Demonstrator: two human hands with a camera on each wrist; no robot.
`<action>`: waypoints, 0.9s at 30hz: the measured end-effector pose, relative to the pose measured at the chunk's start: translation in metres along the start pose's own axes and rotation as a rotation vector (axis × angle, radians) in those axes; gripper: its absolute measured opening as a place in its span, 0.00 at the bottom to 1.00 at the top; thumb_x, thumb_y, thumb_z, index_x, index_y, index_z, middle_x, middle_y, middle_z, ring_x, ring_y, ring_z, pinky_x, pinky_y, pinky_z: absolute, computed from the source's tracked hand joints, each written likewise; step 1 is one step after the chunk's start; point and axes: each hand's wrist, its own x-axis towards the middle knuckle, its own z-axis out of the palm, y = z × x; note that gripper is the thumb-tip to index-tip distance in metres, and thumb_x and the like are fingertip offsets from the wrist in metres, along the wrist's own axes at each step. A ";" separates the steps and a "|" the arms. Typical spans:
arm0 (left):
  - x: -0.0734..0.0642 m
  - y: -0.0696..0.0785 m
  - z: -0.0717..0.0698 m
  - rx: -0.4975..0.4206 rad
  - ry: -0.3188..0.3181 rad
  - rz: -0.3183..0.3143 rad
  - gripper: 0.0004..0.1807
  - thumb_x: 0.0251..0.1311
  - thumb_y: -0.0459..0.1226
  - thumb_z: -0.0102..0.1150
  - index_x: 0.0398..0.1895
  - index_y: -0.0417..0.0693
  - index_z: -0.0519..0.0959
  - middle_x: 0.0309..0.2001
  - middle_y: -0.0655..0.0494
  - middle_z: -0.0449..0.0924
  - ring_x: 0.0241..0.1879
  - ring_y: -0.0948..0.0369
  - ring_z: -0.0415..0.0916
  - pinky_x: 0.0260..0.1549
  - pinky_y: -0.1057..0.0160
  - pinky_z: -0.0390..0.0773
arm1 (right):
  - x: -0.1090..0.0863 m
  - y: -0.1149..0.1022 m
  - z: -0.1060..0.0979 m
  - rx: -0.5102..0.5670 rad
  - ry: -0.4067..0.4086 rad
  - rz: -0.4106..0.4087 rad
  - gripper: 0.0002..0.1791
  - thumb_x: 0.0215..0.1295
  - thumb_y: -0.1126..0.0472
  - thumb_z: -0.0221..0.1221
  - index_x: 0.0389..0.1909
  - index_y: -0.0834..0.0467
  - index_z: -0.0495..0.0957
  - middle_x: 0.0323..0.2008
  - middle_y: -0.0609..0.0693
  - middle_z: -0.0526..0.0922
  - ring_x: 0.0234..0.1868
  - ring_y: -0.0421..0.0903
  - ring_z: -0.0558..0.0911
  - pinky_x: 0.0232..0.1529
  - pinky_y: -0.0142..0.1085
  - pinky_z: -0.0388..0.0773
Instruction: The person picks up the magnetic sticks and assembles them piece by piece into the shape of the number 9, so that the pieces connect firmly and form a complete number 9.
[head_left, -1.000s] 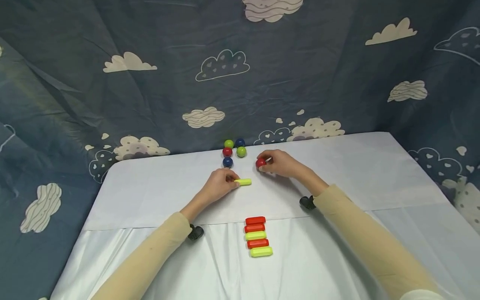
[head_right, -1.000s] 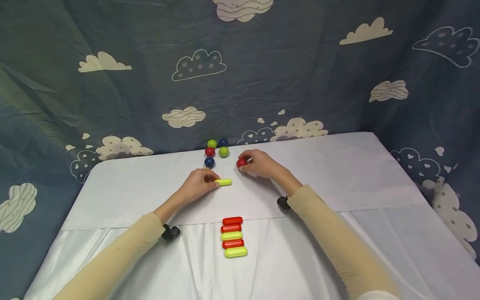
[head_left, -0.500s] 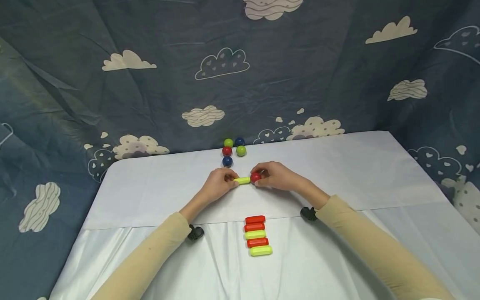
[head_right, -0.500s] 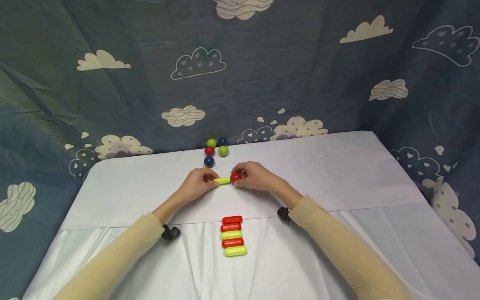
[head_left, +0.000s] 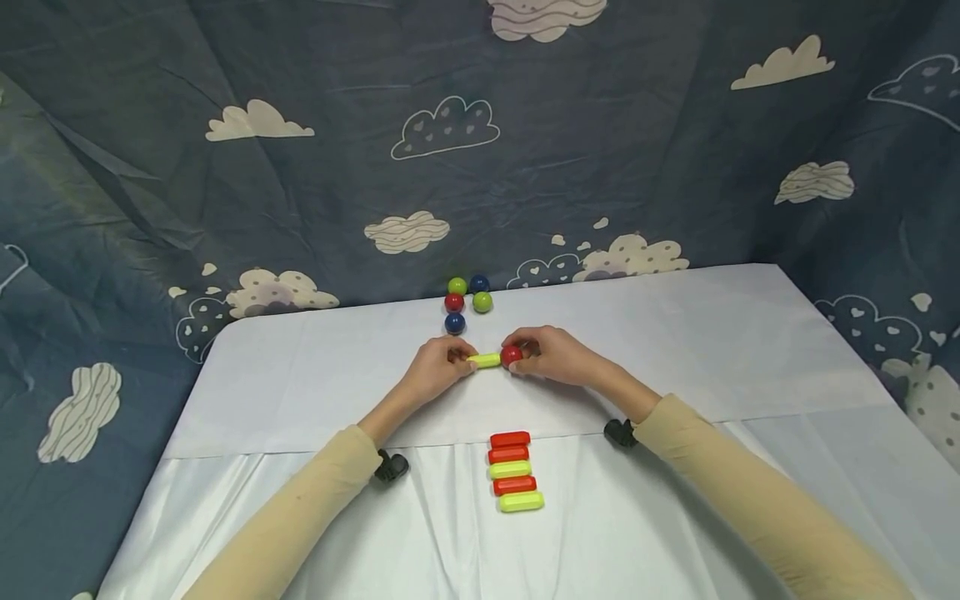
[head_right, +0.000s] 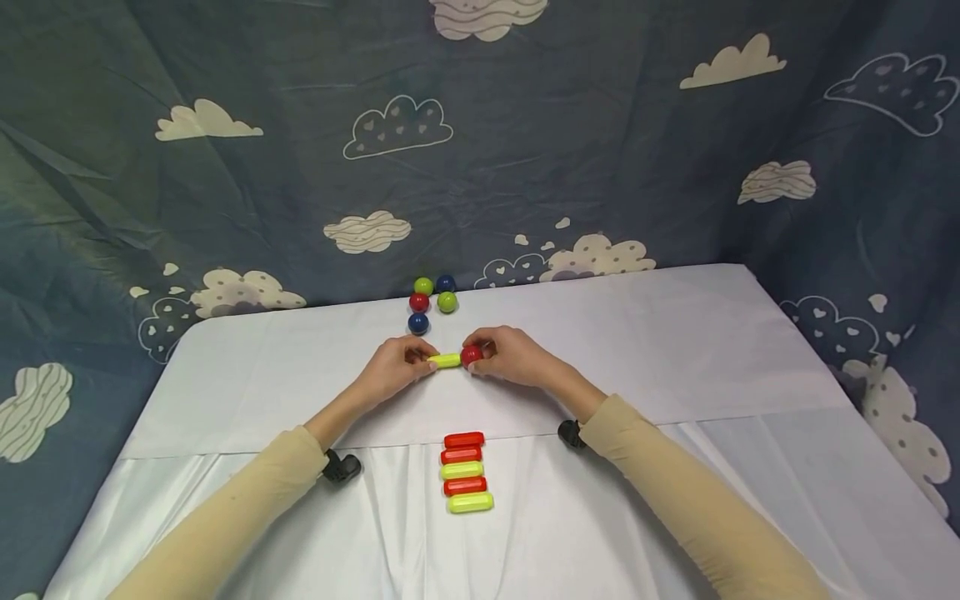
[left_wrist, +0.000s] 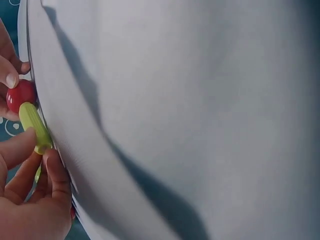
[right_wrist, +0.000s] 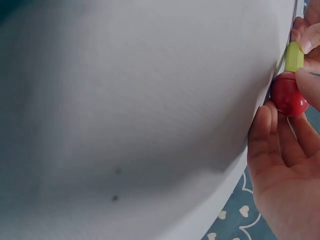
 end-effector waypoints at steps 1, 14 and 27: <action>0.000 0.000 -0.001 -0.011 -0.003 -0.006 0.08 0.62 0.33 0.65 0.44 0.41 0.84 0.35 0.53 0.78 0.34 0.59 0.72 0.34 0.65 0.73 | 0.000 0.001 0.000 0.003 0.000 -0.001 0.20 0.61 0.61 0.67 0.55 0.56 0.79 0.41 0.49 0.81 0.41 0.47 0.75 0.43 0.38 0.74; 0.018 0.004 -0.014 0.002 0.316 -0.079 0.23 0.59 0.35 0.67 0.56 0.39 0.74 0.46 0.44 0.75 0.40 0.53 0.73 0.40 0.58 0.73 | -0.001 -0.001 0.005 0.010 0.009 0.007 0.20 0.61 0.61 0.67 0.55 0.56 0.79 0.39 0.48 0.80 0.40 0.47 0.75 0.41 0.38 0.74; 0.025 -0.006 -0.017 0.042 0.210 -0.043 0.21 0.60 0.31 0.65 0.57 0.42 0.77 0.48 0.46 0.77 0.42 0.54 0.70 0.41 0.59 0.71 | -0.002 0.001 0.003 -0.014 0.016 0.009 0.21 0.61 0.62 0.67 0.56 0.56 0.79 0.40 0.48 0.80 0.40 0.47 0.75 0.42 0.37 0.75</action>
